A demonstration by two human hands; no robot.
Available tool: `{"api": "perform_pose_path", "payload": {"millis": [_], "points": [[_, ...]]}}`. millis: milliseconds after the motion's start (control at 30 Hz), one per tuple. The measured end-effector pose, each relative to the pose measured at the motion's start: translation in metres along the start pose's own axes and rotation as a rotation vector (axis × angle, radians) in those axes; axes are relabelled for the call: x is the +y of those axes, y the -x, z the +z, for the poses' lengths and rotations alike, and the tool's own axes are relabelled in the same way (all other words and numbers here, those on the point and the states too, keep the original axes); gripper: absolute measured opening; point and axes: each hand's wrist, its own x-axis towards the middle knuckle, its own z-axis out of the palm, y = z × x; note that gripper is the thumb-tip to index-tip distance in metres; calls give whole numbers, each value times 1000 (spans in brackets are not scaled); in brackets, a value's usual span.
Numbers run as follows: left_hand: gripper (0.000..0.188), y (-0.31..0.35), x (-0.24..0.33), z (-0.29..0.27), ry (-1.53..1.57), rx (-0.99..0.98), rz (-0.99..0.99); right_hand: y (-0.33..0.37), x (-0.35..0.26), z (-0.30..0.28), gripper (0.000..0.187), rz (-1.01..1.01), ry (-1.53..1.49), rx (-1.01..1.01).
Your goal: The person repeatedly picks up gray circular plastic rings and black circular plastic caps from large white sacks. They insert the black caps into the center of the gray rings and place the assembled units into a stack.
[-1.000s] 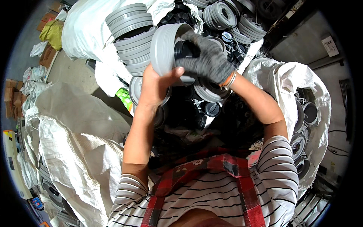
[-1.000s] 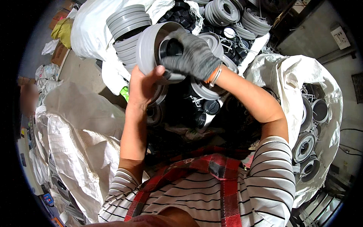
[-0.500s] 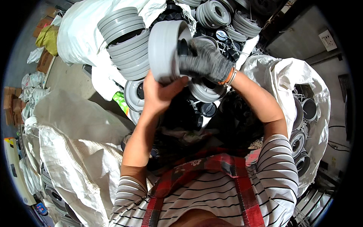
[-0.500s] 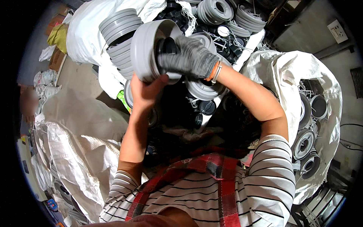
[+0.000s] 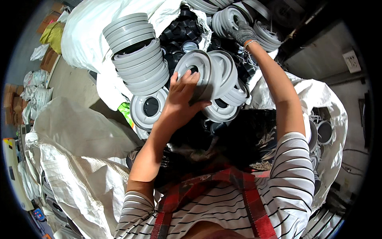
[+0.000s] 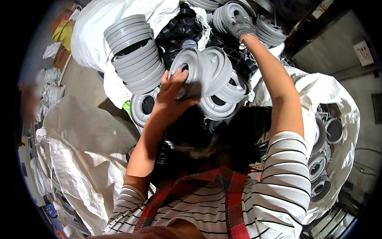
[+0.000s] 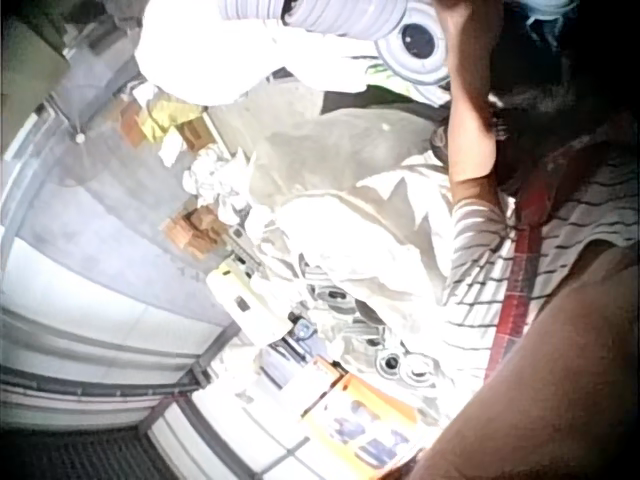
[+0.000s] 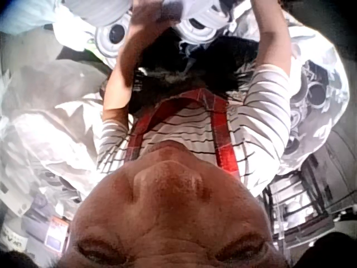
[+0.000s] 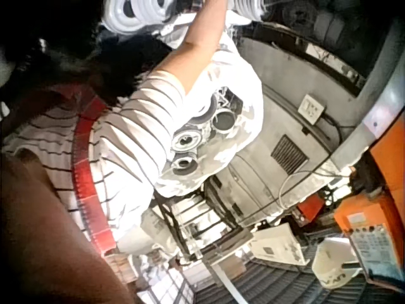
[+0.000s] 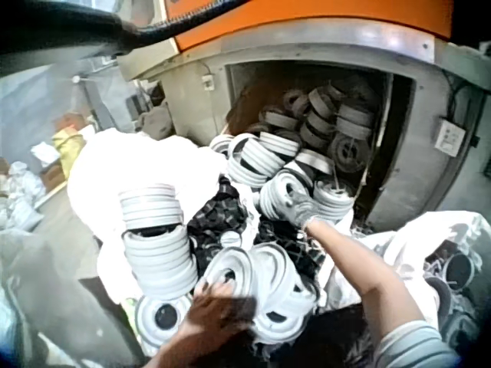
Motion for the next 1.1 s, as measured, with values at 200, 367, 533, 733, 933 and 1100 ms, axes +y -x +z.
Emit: {"api": "perform_pose_path", "payload": {"millis": [200,367,533,733,933,1100], "points": [[55,-4,-2,-12,188,98,-178,-38,24,60,91,-8,-30,109],[45,-4,-3,-17,733,310,-634,-24,-24,13,76,-80,50,54],[44,-12,-20,-31,1176,486,-453,6,-74,-69,40,-455,-1091,25],[61,-11,-14,-64,1576,640,-345,17,-164,-56,37,-1091,-225,332],[45,0,-30,-71,1429,747,-437,-64,-113,72,62,-369,184,-494],[45,-4,-35,-66,1316,740,-585,-75,-93,108,51,-472,328,-527]]}}
